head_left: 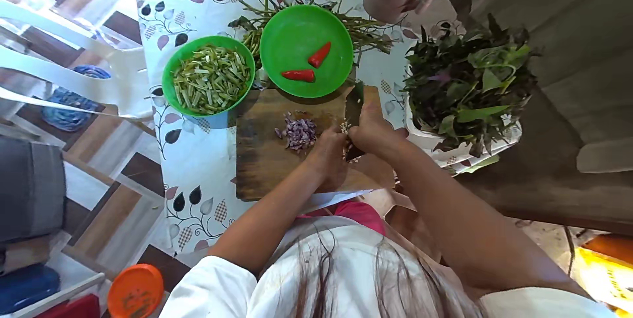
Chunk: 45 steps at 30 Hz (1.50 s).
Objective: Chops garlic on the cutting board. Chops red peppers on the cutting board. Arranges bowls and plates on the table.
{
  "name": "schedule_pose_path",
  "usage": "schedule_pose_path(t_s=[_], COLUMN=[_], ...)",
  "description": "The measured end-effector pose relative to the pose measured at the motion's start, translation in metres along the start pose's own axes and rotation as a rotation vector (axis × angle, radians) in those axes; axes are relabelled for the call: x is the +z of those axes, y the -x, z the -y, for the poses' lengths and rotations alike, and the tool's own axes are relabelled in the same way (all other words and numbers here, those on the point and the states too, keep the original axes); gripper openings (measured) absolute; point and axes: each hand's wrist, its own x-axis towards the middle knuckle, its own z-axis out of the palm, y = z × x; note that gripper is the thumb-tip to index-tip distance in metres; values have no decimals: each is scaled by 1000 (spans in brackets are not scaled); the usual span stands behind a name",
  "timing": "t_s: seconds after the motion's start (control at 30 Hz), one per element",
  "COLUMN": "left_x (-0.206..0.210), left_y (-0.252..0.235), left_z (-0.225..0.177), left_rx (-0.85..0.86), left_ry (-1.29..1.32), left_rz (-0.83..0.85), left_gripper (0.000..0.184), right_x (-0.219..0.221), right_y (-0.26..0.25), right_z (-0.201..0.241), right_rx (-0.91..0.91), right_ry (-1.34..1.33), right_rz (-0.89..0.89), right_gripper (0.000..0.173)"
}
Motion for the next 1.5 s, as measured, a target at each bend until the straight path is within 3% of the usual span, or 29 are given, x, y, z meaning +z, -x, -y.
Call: schedule_pose_path(t_s=[0.1,0.27,0.4,0.53,0.67,0.8,1.03,1.13,1.27,1.4,1.5], left_x=[0,3,-1,-8,-14,-21,-20,-15,-3,2,4], left_y=[1,4,4,0,-3,-6,-4,-3,-9,-16,-16], left_z=[1,5,7,8,10,6,-8,-6,-1,-2,-4], left_rx=[14,40,34,6,-44,-67,-139,-114,-63,-30,-32], left_ry=[-9,-17,-21,-49,-68,-106,-254,-217,-172,-116,-113], left_rz=[-29,-83,-99,-24,23,103,284,227,134,89,74], left_gripper=[21,16,15,15,13,22,41,35,28,22,22], right_x=[16,5,23,7,22,-7,-6,-19,-10,-23,-23], right_y=[-1,-5,1,-4,-8,-13,-29,-45,-19,-32,-38], right_z=[-6,-4,-3,1,-5,-8,-45,-58,-39,-42,-48], right_rx=[-9,-14,43,35,9,-16,-143,-209,-139,-202,-229], right_ry=[-95,-93,-137,-130,-173,-64,-13,-7,140,180,229], right_rz=[-45,-23,-71,-8,-86,20,31,30,58,104,115], right_gripper=[75,64,78,65,78,67,75,68,68,60,68])
